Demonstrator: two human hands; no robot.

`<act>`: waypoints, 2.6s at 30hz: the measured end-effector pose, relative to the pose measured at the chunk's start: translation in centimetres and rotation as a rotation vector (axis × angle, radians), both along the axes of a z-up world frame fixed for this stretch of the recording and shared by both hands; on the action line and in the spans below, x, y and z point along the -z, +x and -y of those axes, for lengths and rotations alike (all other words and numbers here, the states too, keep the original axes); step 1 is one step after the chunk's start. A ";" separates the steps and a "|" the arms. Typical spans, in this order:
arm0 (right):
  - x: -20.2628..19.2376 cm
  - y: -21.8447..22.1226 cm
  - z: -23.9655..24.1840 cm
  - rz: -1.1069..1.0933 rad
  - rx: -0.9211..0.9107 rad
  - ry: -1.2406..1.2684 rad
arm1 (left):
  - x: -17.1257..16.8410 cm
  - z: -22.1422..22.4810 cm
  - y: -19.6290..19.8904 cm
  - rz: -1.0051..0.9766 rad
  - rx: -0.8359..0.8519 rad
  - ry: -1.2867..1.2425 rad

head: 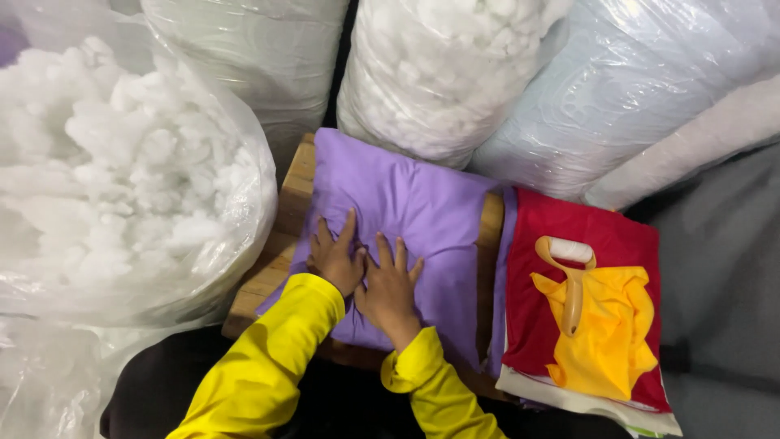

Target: The person fills a purple fabric case with white stuffing by hand, uses a lint roller to clean the outside, and then places it into a clear plastic bag.

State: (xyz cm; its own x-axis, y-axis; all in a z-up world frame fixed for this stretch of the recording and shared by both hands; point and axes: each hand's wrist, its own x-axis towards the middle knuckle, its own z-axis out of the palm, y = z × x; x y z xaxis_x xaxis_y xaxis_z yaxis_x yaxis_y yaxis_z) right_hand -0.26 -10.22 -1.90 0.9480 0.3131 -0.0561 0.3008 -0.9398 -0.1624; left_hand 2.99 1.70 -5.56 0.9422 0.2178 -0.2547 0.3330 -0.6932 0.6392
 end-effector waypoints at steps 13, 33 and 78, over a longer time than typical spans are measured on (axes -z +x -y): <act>-3.5 -3.3 7.2 0.556 0.102 0.125 | -5.7 2.7 -5.2 0.399 0.269 0.331; 5.2 10.9 1.4 0.244 -0.025 0.098 | 2.0 3.9 -2.6 0.366 0.077 0.462; 3.3 -2.6 9.4 0.281 0.053 0.028 | 0.5 4.2 -6.4 0.615 0.308 0.325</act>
